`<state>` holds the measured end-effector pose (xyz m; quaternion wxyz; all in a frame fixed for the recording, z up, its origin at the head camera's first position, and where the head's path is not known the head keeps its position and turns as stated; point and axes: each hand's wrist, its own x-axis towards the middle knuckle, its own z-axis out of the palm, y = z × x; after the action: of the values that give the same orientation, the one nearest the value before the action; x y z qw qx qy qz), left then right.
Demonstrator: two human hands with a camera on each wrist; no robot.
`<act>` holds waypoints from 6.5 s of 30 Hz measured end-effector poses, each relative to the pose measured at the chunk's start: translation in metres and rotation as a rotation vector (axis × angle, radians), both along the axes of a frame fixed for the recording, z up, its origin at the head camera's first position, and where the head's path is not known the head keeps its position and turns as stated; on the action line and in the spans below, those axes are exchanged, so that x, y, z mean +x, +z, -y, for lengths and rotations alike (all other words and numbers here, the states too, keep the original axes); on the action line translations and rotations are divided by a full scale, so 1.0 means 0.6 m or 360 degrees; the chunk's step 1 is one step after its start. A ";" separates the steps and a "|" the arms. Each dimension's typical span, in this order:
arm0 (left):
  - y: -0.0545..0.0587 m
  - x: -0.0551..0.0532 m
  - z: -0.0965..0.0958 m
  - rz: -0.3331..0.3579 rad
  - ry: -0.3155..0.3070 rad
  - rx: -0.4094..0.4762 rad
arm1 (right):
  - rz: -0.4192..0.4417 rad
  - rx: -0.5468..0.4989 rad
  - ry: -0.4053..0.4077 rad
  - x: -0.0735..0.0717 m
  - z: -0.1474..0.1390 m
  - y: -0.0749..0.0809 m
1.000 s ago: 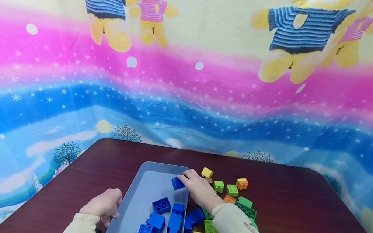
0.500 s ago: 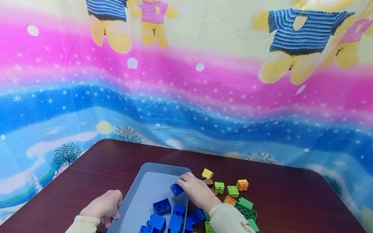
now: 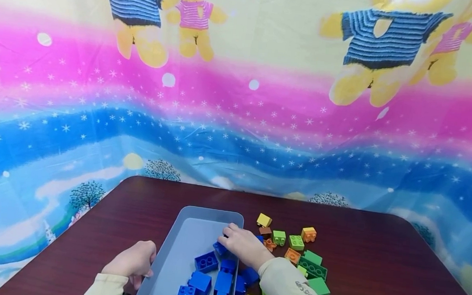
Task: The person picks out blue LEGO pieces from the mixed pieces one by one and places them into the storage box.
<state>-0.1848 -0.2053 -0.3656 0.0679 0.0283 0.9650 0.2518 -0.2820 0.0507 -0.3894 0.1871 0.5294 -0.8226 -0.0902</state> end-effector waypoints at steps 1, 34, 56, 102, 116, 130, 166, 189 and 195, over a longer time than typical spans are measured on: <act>0.000 0.000 0.000 0.0000 0.0005 -0.0004 | 0.0015 0.0008 0.0000 0.000 0.001 -0.001; 0.001 0.000 -0.003 0.0000 0.0010 -0.0036 | 0.0554 -0.0588 -0.0290 0.017 -0.028 0.008; 0.000 -0.010 -0.004 0.0064 0.0012 -0.0071 | 0.1185 -0.0700 -0.0715 0.071 -0.075 0.031; 0.001 -0.005 -0.004 0.0059 -0.0004 -0.0057 | 0.1030 -0.0442 -0.0570 0.091 -0.081 0.016; -0.001 -0.002 -0.005 0.0045 -0.0008 -0.0063 | 0.0954 -0.0588 -0.0556 0.091 -0.090 0.027; 0.001 -0.011 -0.009 0.0079 0.0004 -0.0050 | 0.0836 -0.0718 -0.0615 0.093 -0.095 0.036; 0.002 -0.008 -0.009 0.0034 0.0007 -0.0056 | 0.0409 -0.0870 -0.0409 0.062 -0.022 0.036; 0.004 -0.006 -0.008 0.0027 0.0004 -0.0073 | 0.0332 -0.0791 -0.0384 0.050 -0.004 0.034; 0.002 -0.007 -0.008 0.0032 0.0003 -0.0053 | 0.0281 -0.0782 -0.0377 0.043 0.005 0.033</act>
<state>-0.1890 -0.2004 -0.3642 0.0778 0.0238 0.9683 0.2360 -0.2562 0.0480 -0.3697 0.2256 0.3742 -0.8890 0.1369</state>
